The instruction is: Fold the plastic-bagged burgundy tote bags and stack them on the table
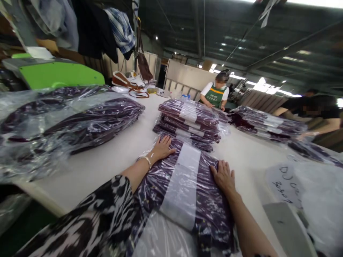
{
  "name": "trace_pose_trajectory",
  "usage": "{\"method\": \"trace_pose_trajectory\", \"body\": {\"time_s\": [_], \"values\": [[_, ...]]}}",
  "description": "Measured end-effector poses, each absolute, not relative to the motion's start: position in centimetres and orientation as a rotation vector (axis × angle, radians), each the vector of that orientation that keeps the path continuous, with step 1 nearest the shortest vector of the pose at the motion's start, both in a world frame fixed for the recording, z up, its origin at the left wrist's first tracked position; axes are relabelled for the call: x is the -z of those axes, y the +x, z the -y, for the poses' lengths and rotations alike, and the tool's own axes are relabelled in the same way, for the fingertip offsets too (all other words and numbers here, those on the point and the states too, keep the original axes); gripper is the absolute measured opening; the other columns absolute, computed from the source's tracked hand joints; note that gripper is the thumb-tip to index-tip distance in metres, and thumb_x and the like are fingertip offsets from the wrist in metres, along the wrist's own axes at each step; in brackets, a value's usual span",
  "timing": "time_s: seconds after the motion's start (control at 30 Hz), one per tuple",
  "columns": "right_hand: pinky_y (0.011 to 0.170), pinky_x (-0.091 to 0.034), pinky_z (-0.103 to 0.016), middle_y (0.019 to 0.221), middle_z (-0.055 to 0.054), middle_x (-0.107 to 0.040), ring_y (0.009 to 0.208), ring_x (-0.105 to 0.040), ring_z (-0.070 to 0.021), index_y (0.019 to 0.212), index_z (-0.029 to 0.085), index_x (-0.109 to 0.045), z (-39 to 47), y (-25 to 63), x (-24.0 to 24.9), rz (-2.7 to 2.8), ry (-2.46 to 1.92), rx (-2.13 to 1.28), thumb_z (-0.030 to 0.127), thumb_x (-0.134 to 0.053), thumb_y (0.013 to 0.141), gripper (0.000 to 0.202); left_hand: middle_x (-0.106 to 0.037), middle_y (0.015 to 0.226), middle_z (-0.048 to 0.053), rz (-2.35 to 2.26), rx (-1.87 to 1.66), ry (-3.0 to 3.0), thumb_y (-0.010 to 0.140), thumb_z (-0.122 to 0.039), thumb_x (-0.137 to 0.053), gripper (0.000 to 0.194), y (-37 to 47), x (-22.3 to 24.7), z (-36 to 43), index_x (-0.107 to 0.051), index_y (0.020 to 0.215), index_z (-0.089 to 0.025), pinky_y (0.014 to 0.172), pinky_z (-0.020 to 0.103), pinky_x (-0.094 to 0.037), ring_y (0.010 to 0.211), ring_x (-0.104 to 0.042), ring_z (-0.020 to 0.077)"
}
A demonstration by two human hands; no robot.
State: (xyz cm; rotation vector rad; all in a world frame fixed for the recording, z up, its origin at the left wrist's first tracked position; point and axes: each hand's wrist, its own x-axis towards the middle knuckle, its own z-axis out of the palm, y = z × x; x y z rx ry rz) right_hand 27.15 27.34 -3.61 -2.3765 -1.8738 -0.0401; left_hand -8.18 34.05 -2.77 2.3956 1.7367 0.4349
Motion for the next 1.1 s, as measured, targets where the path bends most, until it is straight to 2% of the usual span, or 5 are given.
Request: {"method": "trace_pose_trajectory", "body": {"time_s": [0.3,0.53,0.73,0.9,1.1], "values": [[0.129,-0.011,-0.056,0.171,-0.013,-0.023,0.160,-0.013,-0.0284,0.163,0.012,-0.027,-13.6,10.4,-0.4,2.428,-1.433,0.079,0.055,-0.031,0.106,0.072,-0.015,0.173,0.016,-1.650,-0.394,2.485,0.099,-0.067,-0.045,0.080,-18.2,-0.5,-18.8,-0.027,0.164,-0.025,0.126,0.061,-0.013,0.160,-0.011,0.0363],[0.129,-0.010,-0.057,0.168,-0.009,-0.032,0.158,-0.019,-0.0304,0.160,0.019,-0.039,-7.4,2.8,3.4,2.688,-1.171,-0.097,0.050,-0.047,0.104,0.064,-0.049,0.158,0.015,-2.055,-0.757,2.095,0.097,-0.048,-0.057,0.056,-26.6,7.7,-0.1,-0.055,0.146,-0.023,0.125,0.055,-0.027,0.149,-0.042,0.0323],[0.127,-0.015,-0.060,0.168,-0.009,-0.034,0.158,-0.021,-0.0306,0.160,0.021,-0.038,-7.2,0.9,0.0,2.580,-1.177,-0.279,0.054,-0.040,0.107,0.062,-0.069,0.129,0.016,-1.849,-1.377,0.935,0.078,-0.070,-0.066,0.072,-26.5,10.5,5.5,-0.062,0.127,-0.017,0.100,0.044,-0.054,0.120,-0.065,0.0311],[0.113,-0.038,-0.045,0.120,-0.009,-0.072,0.123,-0.058,-0.0277,0.112,0.020,-0.074,-4.9,-1.2,0.6,2.700,-0.880,-0.217,0.042,-0.068,0.097,0.027,-0.072,0.078,0.003,-1.505,-1.060,0.816,0.060,-0.069,-0.080,0.063,-26.2,11.4,5.5,-0.067,0.091,-0.016,0.066,0.029,-0.048,0.071,-0.065,0.0191],[0.107,-0.042,-0.042,0.093,-0.005,-0.070,0.100,-0.061,-0.0231,0.083,0.018,-0.070,-4.4,0.4,2.9,2.640,-0.848,-0.318,0.031,-0.081,0.087,0.017,-0.063,0.060,-0.003,-1.589,-0.970,1.113,0.070,-0.069,-0.071,0.058,-28.3,9.3,7.1,-0.068,0.098,-0.018,0.060,0.027,-0.041,0.059,-0.059,0.0169]]}}
